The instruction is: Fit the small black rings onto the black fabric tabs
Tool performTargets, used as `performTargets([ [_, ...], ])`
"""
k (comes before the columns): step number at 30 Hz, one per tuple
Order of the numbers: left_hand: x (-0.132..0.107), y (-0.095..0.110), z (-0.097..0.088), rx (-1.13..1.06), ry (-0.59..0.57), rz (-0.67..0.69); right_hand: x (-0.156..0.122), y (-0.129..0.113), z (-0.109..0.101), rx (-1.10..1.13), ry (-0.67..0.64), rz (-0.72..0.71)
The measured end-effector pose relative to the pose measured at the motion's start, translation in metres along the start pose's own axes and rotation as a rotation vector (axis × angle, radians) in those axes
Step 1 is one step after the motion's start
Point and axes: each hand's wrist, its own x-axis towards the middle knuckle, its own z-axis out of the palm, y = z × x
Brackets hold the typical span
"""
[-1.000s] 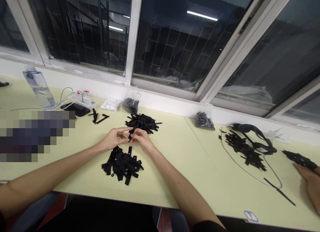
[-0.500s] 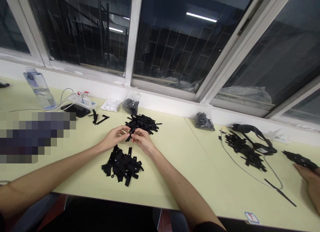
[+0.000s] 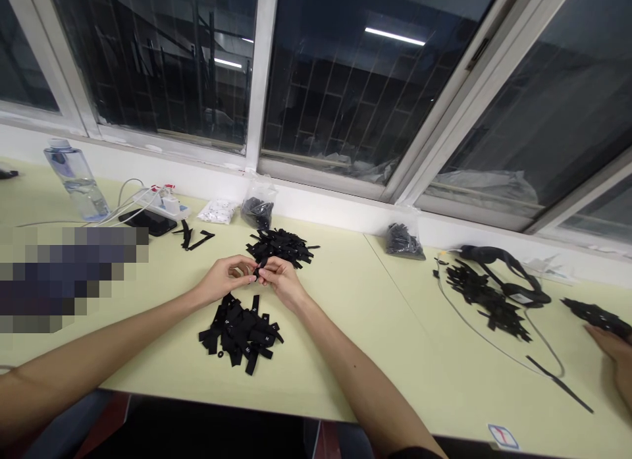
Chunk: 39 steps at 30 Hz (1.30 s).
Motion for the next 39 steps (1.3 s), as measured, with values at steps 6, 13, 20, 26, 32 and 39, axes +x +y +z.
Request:
performTargets([
  [6, -0.002, 0.006, 0.003, 0.017, -0.012, 0.016, -0.002, -0.003, -0.005, 0.104, -0.024, 0.054],
  [13, -0.005, 0.015, 0.004, 0.025, -0.007, 0.036, -0.002, -0.005, -0.007, 0.075, -0.034, 0.078],
  [20, -0.004, 0.014, 0.001, 0.092, 0.050, 0.044, -0.002, -0.004, -0.001, -0.043, -0.049, 0.000],
  [26, -0.003, 0.006, 0.000, 0.128, 0.098, 0.024, -0.002, -0.001, -0.002, -0.084, -0.075, 0.000],
  [32, -0.003, 0.004, 0.001, 0.114, 0.086, -0.007, -0.001, 0.000, -0.003, -0.078, -0.085, 0.001],
  [39, -0.003, 0.003, 0.002, 0.097, 0.064, -0.016, -0.001, 0.003, -0.004, -0.062, -0.073, -0.025],
])
